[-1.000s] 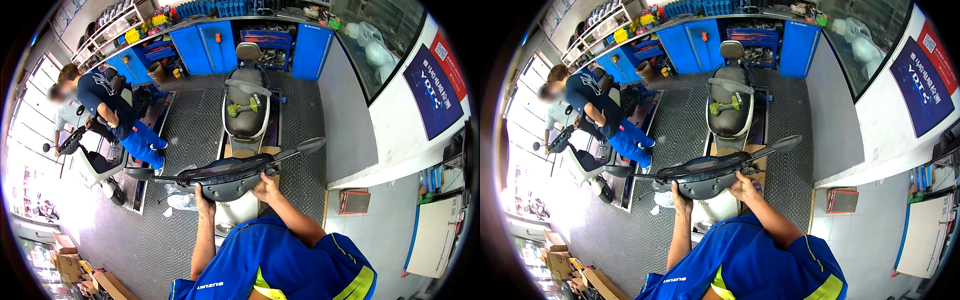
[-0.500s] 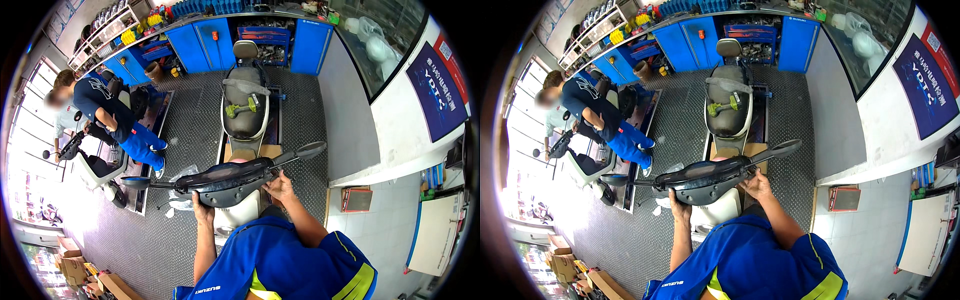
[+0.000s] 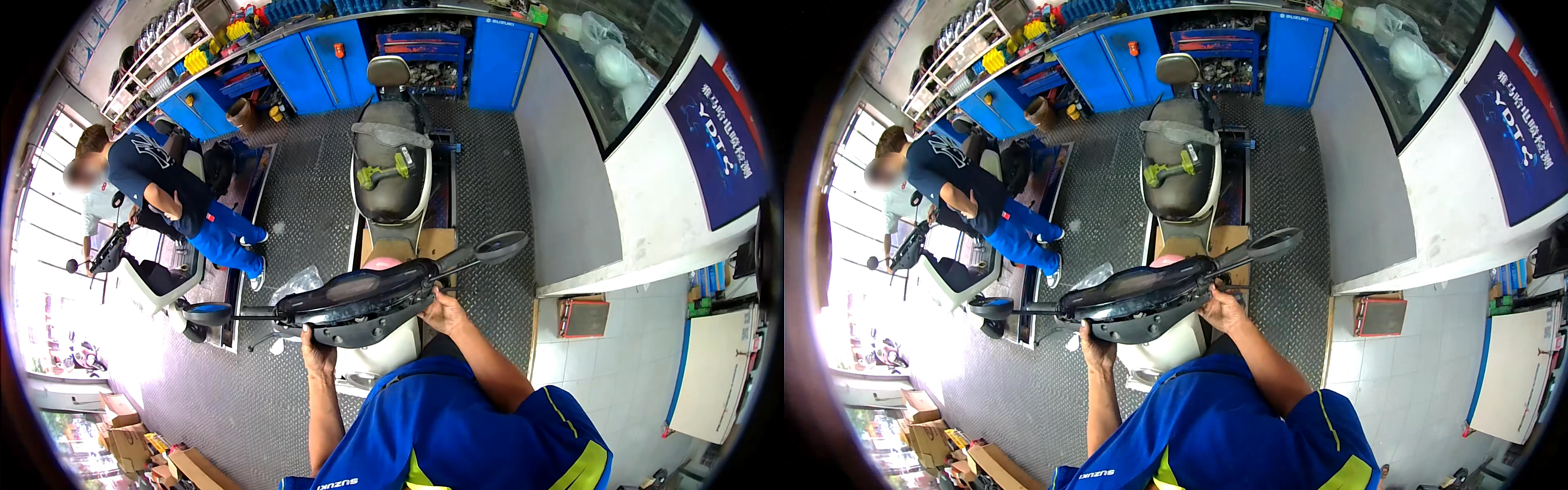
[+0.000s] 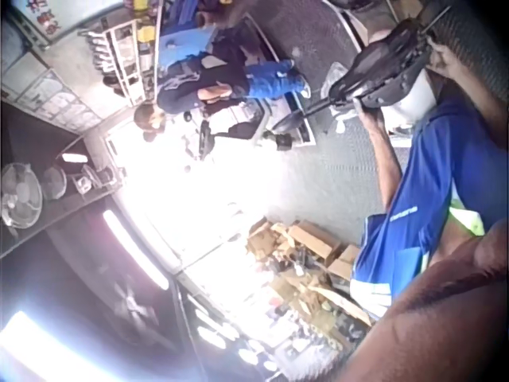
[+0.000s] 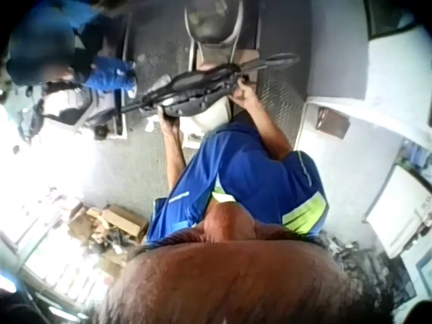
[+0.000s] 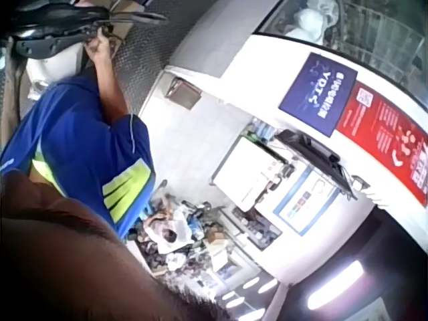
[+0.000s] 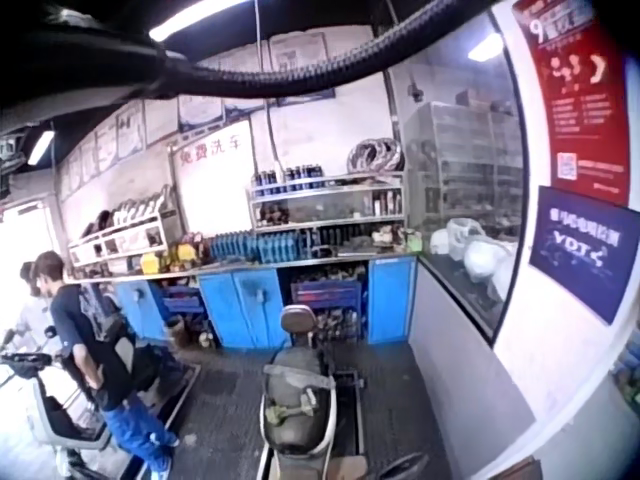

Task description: The person picks up a black plastic cover from a shelf, positions it over the handlebar assembly of a white scooter, and aligns it by hand.

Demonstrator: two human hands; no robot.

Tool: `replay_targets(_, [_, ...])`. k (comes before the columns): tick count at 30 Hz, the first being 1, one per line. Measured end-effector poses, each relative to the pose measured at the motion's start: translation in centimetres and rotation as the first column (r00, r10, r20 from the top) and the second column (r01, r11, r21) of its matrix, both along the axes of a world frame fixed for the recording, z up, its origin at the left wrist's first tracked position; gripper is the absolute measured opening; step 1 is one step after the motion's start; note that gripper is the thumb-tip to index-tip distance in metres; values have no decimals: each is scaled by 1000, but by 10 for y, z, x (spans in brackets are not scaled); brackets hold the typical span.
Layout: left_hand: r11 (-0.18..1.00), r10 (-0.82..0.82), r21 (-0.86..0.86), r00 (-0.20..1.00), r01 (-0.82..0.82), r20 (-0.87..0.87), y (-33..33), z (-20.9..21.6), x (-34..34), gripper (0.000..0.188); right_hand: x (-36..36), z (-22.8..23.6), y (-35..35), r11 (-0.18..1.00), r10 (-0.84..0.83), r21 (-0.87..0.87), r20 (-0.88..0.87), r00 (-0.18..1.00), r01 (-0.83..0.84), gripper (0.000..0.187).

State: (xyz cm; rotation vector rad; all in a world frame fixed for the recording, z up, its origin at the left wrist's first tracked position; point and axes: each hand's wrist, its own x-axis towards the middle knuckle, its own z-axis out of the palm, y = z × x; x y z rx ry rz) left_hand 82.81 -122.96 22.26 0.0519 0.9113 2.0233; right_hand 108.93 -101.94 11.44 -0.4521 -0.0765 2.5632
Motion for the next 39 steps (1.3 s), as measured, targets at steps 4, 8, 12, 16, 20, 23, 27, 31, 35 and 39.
replay_targets(4, [1000, -5, 0, 1000, 5, -23, -1, -4, -2, 70, 3, -7, 1, 996, 82, 53, -72, 994, -78, 29])
replay_targets(8, [1000, -2, -7, 1000, 1, -23, 2, 0, -2, 68, 0, 6, 2, 987, 150, 50, 68, 986, -153, 27])
replay_targets(12, [1000, -11, -17, 1000, 11, -11, 3, 8, -1, 65, -5, 10, -3, 982, 180, 16, 211, 961, -188, 29])
replay_targets(16, [1000, 23, -21, 999, -23, -27, 5, 11, 3, 62, -9, -3, -6, 987, 155, 6, 218, 964, -160, 27])
replay_targets(20, [1000, 18, -17, 1000, -18, -20, -2, 6, 2, 62, -14, 6, -2, 990, 142, -46, 174, 975, -136, 26])
replay_targets(23, [1000, 4, -10, 1000, -4, -5, 0, 7, 2, 63, -13, 11, -1, 989, 136, -78, 82, 987, -129, 32])
replay_targets(27, [1000, -12, 5, 1000, 12, 8, -4, -1, -4, 65, -13, 12, -2, 982, 160, -97, -30, 987, -162, 39])
replay_targets(31, [1000, -18, 23, 1000, 18, 8, -10, -8, -8, 65, -14, 25, -9, 978, 193, -83, -15, 981, -193, 40])
replay_targets(35, [996, -49, 69, 999, 48, 10, -9, -2, -7, 64, -9, 33, -9, 961, 247, 115, 67, 967, -253, 35])
replay_targets(39, [996, -35, 81, 999, 33, 20, -13, -3, -9, 62, -2, 55, -5, 852, 269, 318, 416, 869, -416, 33])
